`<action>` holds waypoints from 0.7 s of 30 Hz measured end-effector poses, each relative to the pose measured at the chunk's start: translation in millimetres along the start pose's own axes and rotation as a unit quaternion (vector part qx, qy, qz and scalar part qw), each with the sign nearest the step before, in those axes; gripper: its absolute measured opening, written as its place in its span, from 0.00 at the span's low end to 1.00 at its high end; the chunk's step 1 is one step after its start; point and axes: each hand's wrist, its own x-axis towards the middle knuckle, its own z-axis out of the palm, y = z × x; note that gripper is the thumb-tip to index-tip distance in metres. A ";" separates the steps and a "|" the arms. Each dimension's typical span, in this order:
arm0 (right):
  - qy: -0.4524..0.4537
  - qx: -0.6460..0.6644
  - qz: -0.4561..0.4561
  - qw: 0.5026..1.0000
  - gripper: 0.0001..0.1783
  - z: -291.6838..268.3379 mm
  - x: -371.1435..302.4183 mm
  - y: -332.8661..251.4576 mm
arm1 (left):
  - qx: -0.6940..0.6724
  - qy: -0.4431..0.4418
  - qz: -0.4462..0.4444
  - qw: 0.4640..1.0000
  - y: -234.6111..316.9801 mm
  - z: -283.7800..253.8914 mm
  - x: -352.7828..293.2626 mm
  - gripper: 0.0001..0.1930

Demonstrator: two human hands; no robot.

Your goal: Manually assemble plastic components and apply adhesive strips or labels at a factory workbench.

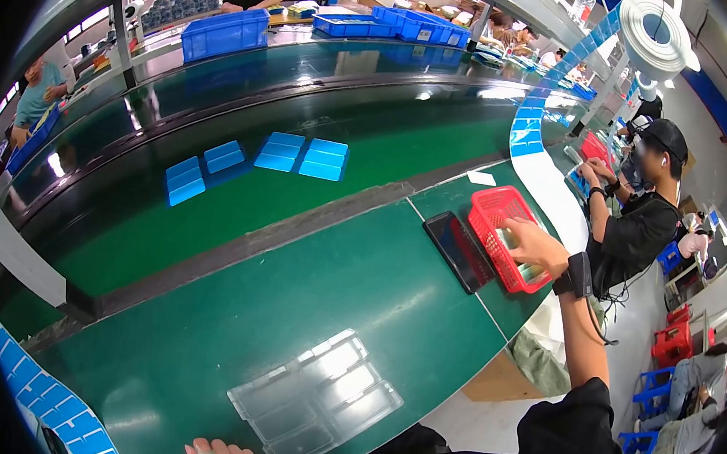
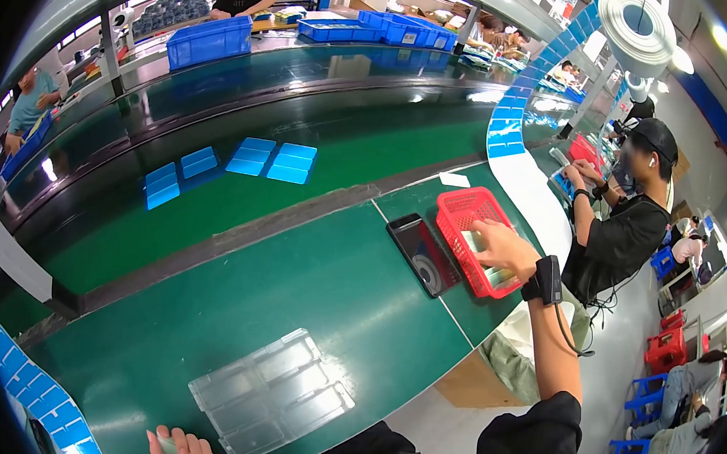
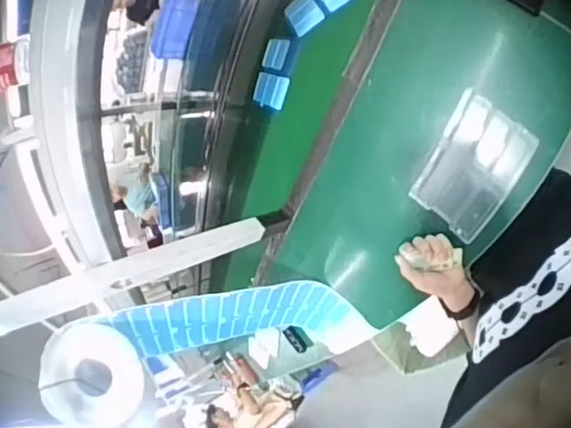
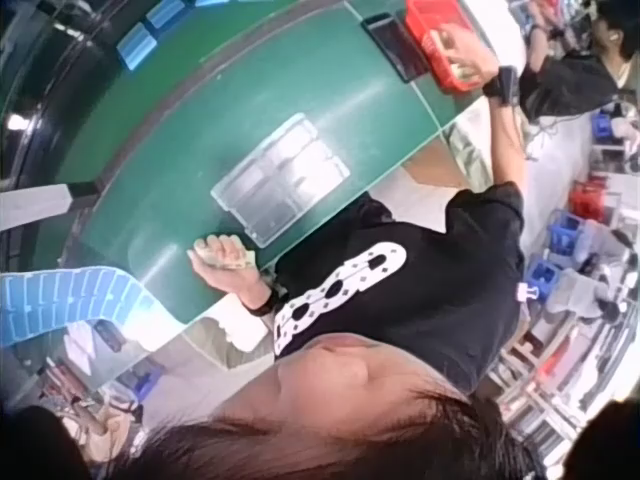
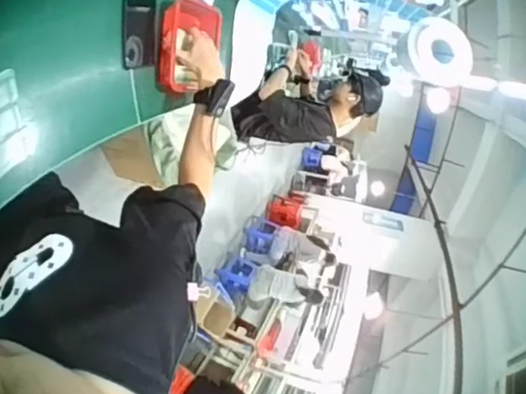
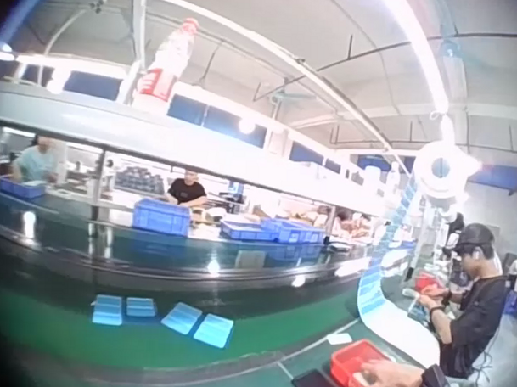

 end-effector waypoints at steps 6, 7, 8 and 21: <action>-0.049 0.006 0.016 0.999 0.28 -13.5 9.8 -6.7 | 0.017 0.004 0.000 1.000 0.3 2.8 -0.2 0.21; -0.048 0.006 0.017 0.999 0.28 -15.4 11.1 -6.9 | 0.014 0.008 0.002 1.000 0.4 2.9 -0.8 0.21; -0.058 0.029 0.020 0.998 0.28 -17.4 12.3 -7.4 | 0.012 0.011 0.004 1.000 0.5 2.7 -1.3 0.21; -0.070 0.123 0.108 0.984 0.28 -44.5 16.8 -23.2 | 0.023 -0.004 0.006 1.000 0.7 -3.9 0.7 0.23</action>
